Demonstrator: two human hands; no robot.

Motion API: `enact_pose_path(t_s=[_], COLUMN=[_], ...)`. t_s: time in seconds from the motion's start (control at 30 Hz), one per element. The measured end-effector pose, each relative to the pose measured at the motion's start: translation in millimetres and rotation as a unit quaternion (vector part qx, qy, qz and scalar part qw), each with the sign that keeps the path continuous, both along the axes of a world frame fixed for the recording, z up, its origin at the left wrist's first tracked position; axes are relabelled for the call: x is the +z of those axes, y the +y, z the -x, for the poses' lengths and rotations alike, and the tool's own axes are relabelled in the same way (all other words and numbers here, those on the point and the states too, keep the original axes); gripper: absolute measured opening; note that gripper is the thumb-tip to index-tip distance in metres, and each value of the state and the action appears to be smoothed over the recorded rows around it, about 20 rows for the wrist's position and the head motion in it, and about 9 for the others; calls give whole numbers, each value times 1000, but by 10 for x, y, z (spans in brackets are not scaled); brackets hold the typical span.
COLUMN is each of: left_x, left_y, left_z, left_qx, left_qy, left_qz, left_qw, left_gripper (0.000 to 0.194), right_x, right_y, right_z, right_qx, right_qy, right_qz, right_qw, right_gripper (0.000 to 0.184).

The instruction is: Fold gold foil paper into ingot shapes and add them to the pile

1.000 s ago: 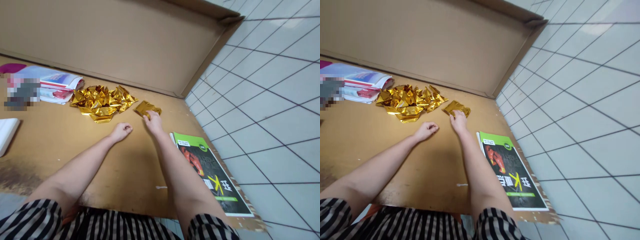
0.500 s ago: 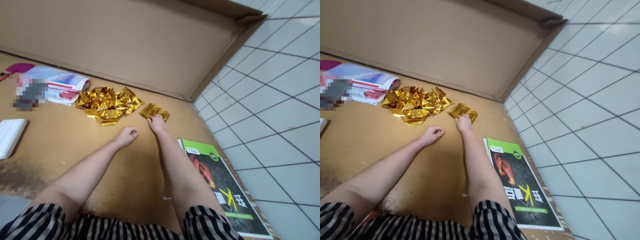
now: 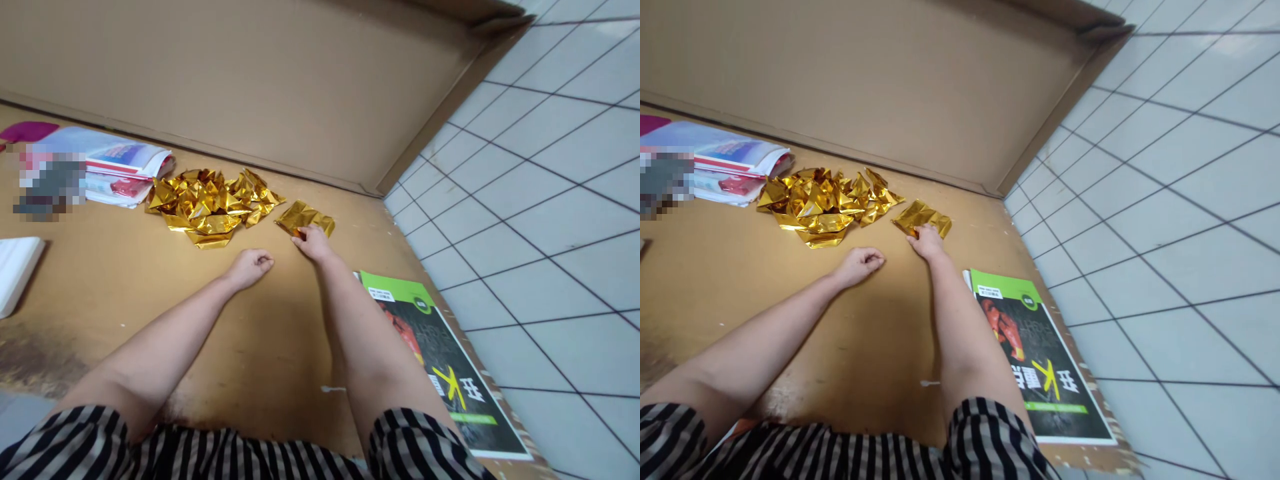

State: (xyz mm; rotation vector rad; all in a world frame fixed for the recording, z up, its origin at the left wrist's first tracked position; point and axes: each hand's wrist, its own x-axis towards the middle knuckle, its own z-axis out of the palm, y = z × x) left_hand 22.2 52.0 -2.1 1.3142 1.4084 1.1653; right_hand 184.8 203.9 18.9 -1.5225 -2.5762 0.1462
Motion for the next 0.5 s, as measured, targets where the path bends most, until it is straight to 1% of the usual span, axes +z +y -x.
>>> enact_pose_path(t_s=[0.1,0.2,0.3,0.5], left_x=[-2,-8,-12,-19], left_y=[0,1,-1,-1], left_z=[-8,-6,-1,0], left_qx=[4,3,2,-1], left_qy=[-6,-9,-11,-18], left_qz=[9,12,6,4], left_qw=[1000,1000,1000,1000], left_gripper=[9,8,8,7], right_x=[21,12,-18,-70], right_y=[-4,-44,-101,-169], right_z=[-103,-138,-112,-23], right_qx=[26,24,19,-1], right_qy=[1,0,-6,-21], right_qz=[18,10,-2,-16], right_qw=[999,1000,1000,1000], right_gripper=[33,29,27,32])
